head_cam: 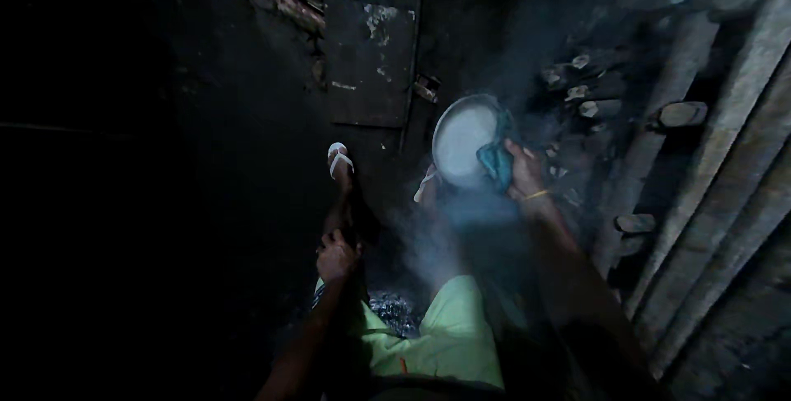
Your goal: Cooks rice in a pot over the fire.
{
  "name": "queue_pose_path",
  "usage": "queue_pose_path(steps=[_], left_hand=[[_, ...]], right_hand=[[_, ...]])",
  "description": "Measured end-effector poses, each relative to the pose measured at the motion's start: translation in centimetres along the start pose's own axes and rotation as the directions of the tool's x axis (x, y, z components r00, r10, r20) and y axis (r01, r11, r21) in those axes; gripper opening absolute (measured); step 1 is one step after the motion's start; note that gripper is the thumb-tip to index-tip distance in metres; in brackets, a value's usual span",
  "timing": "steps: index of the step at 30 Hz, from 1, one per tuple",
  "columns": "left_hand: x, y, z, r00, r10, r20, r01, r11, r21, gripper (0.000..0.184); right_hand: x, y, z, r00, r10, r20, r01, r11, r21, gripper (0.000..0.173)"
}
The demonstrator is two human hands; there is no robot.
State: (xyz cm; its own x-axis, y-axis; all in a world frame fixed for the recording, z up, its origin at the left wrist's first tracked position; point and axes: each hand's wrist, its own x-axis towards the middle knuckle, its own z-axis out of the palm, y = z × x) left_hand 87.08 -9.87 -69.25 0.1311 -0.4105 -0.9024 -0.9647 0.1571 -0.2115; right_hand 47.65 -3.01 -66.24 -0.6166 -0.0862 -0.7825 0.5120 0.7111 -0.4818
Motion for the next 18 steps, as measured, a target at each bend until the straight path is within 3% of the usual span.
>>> queue_pose_path(steps=[2, 4, 5, 7, 9, 10, 13, 14, 16, 18], left_hand=[[0.0, 0.0, 0.1, 1.000, -0.004, 0.003, 0.004, 1.000, -0.003, 0.078], [-0.1, -0.1, 0.3, 1.000, -0.012, 0.009, 0.013, 1.000, -0.011, 0.079], [-0.1, -0.1, 0.3, 1.000, -0.015, 0.010, 0.015, 1.000, -0.011, 0.078], [-0.1, -0.1, 0.3, 1.000, -0.021, 0.010, 0.021, 1.000, -0.002, 0.079], [0.0, 0.0, 0.5, 1.000, -0.024, 0.015, 0.024, 1.000, 0.006, 0.079], [0.1, 0.0, 0.4, 0.999, -0.032, 0.029, 0.032, 0.999, 0.008, 0.079], [0.7, 0.1, -0.1, 0.998, -0.047, 0.048, 0.047, 0.999, 0.002, 0.078], [0.8, 0.0, 0.1, 0.998, -0.052, 0.045, 0.052, 0.999, -0.002, 0.077], [0.8, -0.2, 0.7, 0.997, -0.061, 0.037, 0.062, 0.998, -0.015, 0.077], [0.9, 0.2, 0.3, 0.996, -0.072, 0.053, 0.074, 0.997, -0.027, 0.081]], right_hand=[[0.5, -0.6, 1.4, 0.994, 0.087, 0.064, -0.103, 0.948, 0.302, 0.040], [0.7, -1.5, 2.6, 0.986, 0.123, 0.113, -0.153, 0.933, 0.326, 0.050], [0.8, -1.8, 3.2, 0.988, 0.115, 0.106, -0.137, 0.963, 0.233, 0.053], [0.6, -1.6, 3.3, 0.995, 0.039, 0.093, -0.024, 0.987, -0.160, 0.058], [0.7, -1.0, 2.1, 0.978, -0.038, 0.207, 0.150, 0.816, -0.558, 0.056], [1.0, -1.0, 1.3, 0.963, -0.040, 0.267, 0.216, 0.709, -0.672, 0.052], [2.2, -1.9, 0.4, 0.928, -0.115, 0.355, 0.363, 0.501, -0.786, 0.042], [2.4, -2.0, 0.6, 0.931, -0.147, 0.333, 0.359, 0.520, -0.775, 0.042], [2.2, -1.5, 0.7, 0.971, -0.154, 0.182, 0.236, 0.734, -0.637, 0.045], [2.0, -1.3, 1.4, 0.999, -0.046, 0.018, 0.050, 0.957, -0.286, 0.047]])
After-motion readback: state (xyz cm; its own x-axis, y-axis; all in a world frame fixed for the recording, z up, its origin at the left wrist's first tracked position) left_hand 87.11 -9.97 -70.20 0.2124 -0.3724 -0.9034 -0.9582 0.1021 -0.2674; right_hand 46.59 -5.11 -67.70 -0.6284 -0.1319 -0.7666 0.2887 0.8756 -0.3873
